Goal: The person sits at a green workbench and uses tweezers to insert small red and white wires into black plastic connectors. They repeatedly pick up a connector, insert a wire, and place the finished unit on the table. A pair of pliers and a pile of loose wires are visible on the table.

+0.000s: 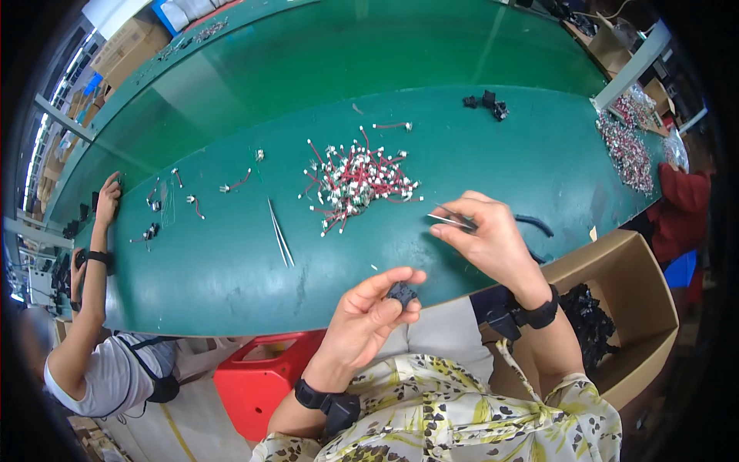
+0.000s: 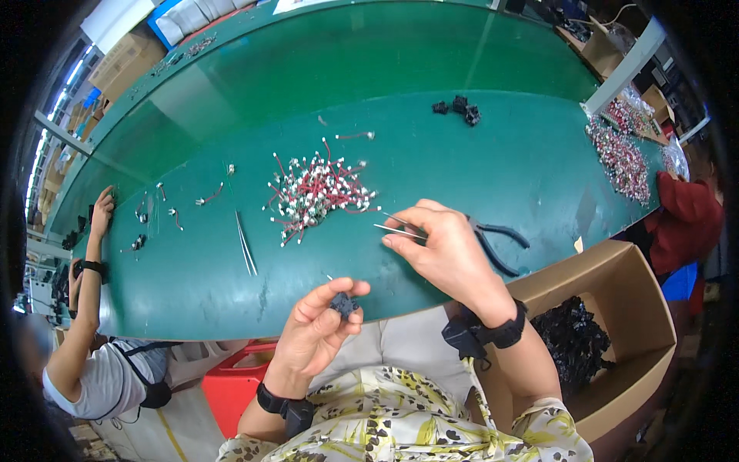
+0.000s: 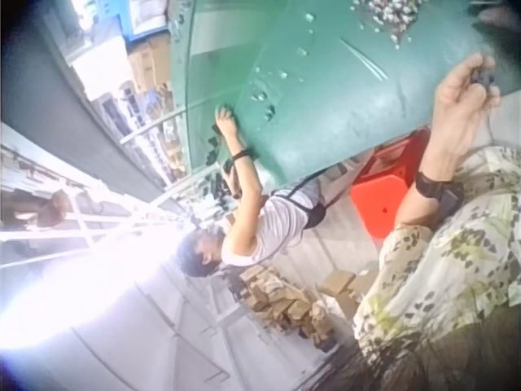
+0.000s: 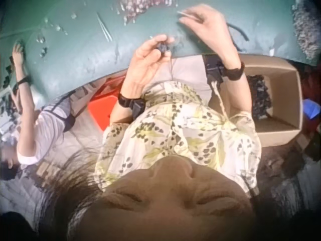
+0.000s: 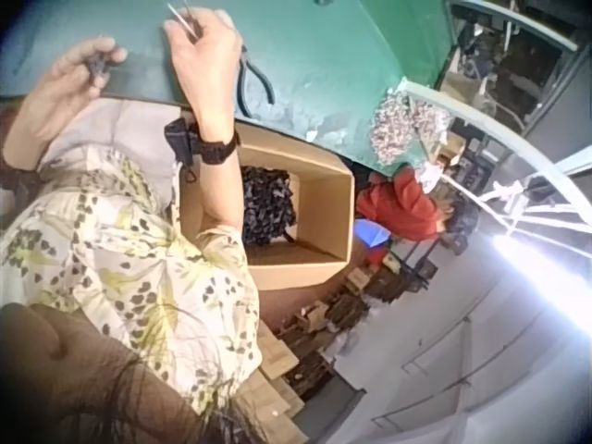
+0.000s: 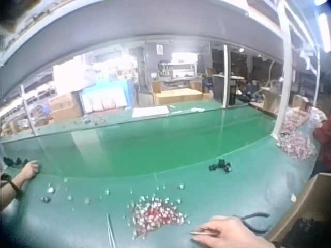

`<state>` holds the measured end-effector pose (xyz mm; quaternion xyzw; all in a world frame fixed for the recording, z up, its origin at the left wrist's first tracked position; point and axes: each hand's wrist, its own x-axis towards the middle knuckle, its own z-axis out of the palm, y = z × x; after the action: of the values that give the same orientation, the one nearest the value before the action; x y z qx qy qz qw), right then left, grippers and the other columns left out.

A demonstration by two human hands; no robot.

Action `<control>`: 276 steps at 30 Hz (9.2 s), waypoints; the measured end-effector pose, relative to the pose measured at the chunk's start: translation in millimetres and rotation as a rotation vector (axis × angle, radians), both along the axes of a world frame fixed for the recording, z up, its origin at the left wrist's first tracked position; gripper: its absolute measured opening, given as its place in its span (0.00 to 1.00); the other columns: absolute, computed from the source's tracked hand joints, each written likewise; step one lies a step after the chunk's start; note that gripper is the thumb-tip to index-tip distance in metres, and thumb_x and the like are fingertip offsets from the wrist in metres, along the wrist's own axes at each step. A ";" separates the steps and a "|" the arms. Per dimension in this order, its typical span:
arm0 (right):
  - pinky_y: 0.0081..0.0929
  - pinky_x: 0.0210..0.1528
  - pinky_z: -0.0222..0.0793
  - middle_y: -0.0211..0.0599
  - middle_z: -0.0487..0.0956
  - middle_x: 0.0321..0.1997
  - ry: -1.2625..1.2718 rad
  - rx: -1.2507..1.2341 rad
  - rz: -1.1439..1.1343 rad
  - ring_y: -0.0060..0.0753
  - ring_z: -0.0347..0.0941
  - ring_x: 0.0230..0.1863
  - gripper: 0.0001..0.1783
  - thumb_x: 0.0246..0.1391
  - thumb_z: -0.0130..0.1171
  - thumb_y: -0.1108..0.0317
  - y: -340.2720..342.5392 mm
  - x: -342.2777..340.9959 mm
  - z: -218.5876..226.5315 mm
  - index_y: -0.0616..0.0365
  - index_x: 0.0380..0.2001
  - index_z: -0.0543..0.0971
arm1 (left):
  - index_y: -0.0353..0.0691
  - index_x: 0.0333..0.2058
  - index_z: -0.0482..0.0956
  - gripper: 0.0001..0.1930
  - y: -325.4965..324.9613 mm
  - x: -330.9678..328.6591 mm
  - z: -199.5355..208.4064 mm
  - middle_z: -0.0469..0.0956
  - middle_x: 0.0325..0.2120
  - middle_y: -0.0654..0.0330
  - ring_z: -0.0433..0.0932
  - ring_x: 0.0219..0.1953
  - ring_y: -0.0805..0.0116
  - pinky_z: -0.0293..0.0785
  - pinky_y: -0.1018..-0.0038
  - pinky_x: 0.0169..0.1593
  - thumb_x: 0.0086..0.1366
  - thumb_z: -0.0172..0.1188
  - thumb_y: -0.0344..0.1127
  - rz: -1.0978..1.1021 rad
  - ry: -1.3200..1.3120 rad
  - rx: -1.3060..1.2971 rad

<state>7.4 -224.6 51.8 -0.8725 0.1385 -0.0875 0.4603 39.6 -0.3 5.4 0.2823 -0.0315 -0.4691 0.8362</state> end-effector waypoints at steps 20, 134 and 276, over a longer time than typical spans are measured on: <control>0.31 0.32 0.71 0.41 0.79 0.25 0.032 -0.236 0.225 0.34 0.77 0.28 0.09 0.48 0.65 0.68 -11.7 23.4 1.7 0.63 0.29 0.81 | 0.36 0.47 0.75 0.16 -16.7 3.5 -4.9 0.77 0.43 0.56 0.79 0.43 0.65 0.78 0.70 0.47 0.60 0.61 0.20 0.091 -0.155 0.090; 0.25 0.24 0.69 0.40 0.77 0.31 -0.265 0.182 0.043 0.32 0.74 0.24 0.20 0.40 0.66 0.76 19.2 -131.5 13.6 0.61 0.42 0.80 | 0.34 0.50 0.77 0.15 -11.0 -37.2 3.0 0.81 0.37 0.54 0.82 0.37 0.67 0.81 0.73 0.43 0.65 0.59 0.28 -0.217 -0.163 0.252; 0.19 0.26 0.70 0.36 0.82 0.30 -0.091 0.405 0.074 0.16 0.76 0.28 0.13 0.56 0.63 0.72 57.0 -92.0 -6.4 0.65 0.44 0.78 | 0.33 0.49 0.77 0.17 -4.3 -31.4 11.6 0.77 0.46 0.50 0.77 0.45 0.67 0.77 0.74 0.45 0.60 0.62 0.20 0.185 -0.828 0.357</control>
<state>-84.5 -167.6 45.3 -0.7619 0.1002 -0.0804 0.6348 8.3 -4.6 17.0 0.5872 -0.2564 -0.2381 0.7299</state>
